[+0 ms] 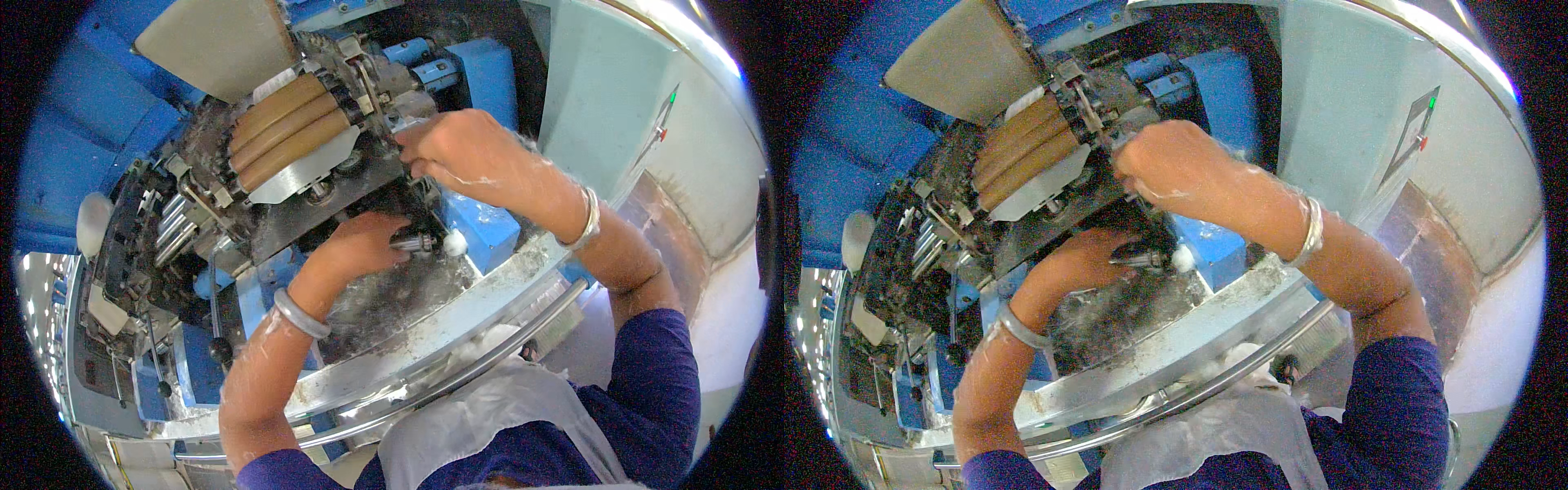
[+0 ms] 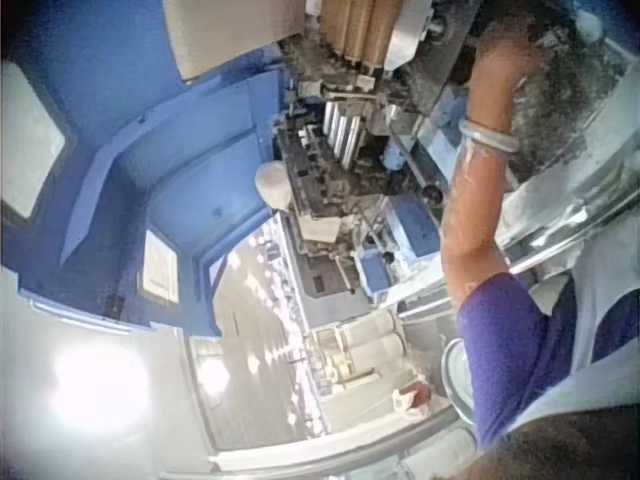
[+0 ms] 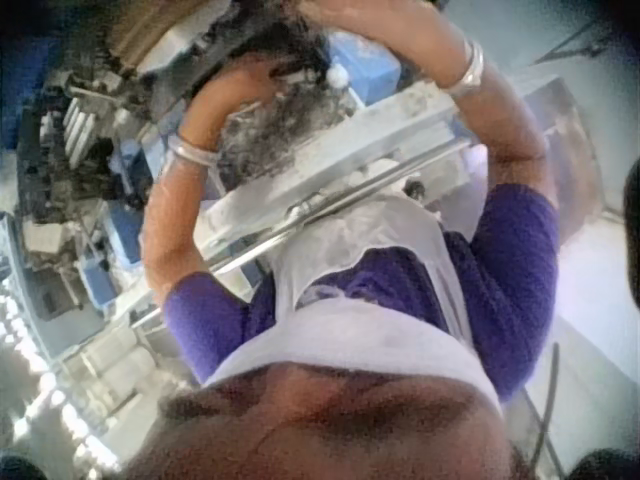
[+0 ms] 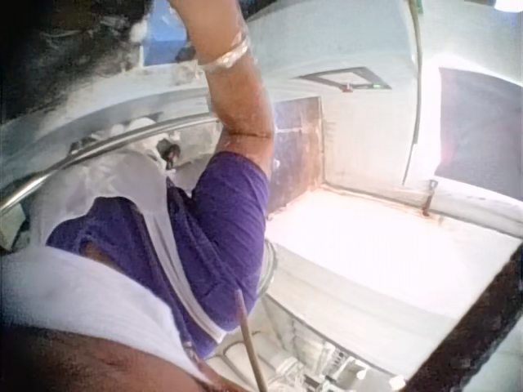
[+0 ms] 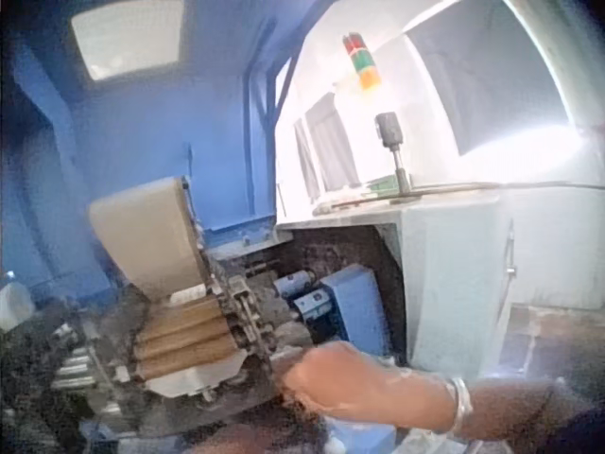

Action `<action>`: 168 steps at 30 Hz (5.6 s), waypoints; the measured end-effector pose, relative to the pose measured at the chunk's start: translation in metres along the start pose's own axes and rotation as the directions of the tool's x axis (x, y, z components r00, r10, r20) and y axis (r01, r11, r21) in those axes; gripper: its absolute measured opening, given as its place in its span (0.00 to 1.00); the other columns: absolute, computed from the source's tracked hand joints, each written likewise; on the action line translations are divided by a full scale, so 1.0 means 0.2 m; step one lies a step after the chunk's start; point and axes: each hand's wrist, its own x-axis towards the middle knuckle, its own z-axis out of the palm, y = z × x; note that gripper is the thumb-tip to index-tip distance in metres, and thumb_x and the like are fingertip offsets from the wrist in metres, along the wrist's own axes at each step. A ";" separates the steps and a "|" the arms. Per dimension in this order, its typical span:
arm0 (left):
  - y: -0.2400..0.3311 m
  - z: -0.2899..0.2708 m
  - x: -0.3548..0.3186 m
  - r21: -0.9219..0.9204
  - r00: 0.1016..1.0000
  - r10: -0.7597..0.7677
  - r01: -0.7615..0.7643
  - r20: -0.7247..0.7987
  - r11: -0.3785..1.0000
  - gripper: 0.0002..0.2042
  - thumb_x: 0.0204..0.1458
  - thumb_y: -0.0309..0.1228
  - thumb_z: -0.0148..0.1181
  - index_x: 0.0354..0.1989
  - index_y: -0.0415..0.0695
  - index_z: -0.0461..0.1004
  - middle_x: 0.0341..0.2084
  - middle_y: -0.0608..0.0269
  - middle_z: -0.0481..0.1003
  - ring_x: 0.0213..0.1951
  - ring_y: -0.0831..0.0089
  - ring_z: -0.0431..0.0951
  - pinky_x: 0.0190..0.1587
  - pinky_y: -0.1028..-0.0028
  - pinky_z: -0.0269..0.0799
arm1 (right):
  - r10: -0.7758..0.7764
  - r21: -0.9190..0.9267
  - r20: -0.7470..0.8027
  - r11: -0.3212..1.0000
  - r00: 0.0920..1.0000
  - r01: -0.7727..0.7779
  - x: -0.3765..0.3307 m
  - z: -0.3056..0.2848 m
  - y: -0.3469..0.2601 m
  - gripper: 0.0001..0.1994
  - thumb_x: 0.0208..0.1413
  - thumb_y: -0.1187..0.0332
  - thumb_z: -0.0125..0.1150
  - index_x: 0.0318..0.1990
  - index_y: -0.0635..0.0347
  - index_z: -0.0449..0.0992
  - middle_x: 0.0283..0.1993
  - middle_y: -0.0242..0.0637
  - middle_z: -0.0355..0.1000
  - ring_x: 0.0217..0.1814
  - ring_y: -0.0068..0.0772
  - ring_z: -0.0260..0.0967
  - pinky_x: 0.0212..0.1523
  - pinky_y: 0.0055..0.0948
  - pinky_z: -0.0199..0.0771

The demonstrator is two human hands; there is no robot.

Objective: The person threads white yarn through the rollers and guides of a textile machine, repeatedly pulling and aligning the yarn by hand. The person then places a large bundle of white yarn into a container.

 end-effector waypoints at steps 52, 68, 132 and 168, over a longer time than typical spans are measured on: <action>-0.06 0.20 0.08 0.725 0.820 0.407 0.014 -0.403 0.689 0.08 0.48 0.32 0.54 0.38 0.52 0.71 0.39 0.65 0.69 0.38 0.69 0.72 0.39 0.69 0.69 | 0.044 0.181 -0.104 0.983 0.994 -0.024 -0.01 0.01 0.03 0.12 0.47 0.68 0.61 0.37 0.65 0.81 0.47 0.45 0.76 0.50 0.47 0.73 0.52 0.37 0.72; -0.07 0.18 0.07 0.750 0.912 0.116 0.246 -0.394 0.614 0.16 0.47 0.34 0.56 0.43 0.43 0.80 0.65 0.53 0.57 0.70 0.54 0.43 0.64 0.35 0.40 | 0.038 0.214 -0.112 0.977 0.993 -0.014 -0.01 0.01 0.02 0.13 0.48 0.66 0.59 0.37 0.65 0.81 0.48 0.47 0.75 0.51 0.48 0.72 0.53 0.37 0.71; 0.02 0.42 0.30 -0.808 0.317 -0.754 -0.083 -0.576 0.583 0.07 0.47 0.19 0.61 0.35 0.38 0.81 0.29 0.58 0.81 0.29 0.73 0.80 0.36 0.73 0.75 | -0.372 -0.591 0.155 0.707 0.915 0.388 -0.29 0.21 -0.23 0.06 0.42 0.67 0.58 0.25 0.56 0.78 0.31 0.36 0.67 0.34 0.37 0.69 0.31 0.34 0.70; 0.38 1.01 -1.84 -0.365 -0.049 -0.649 0.858 -0.759 0.361 0.23 0.54 0.37 0.57 0.56 0.38 0.70 0.29 0.49 0.73 0.36 0.49 0.70 0.64 0.48 0.50 | -0.686 0.283 0.223 0.725 0.692 0.628 0.49 -0.06 -0.37 0.22 0.56 0.53 0.56 0.49 0.63 0.73 0.48 0.52 0.73 0.52 0.52 0.71 0.52 0.45 0.71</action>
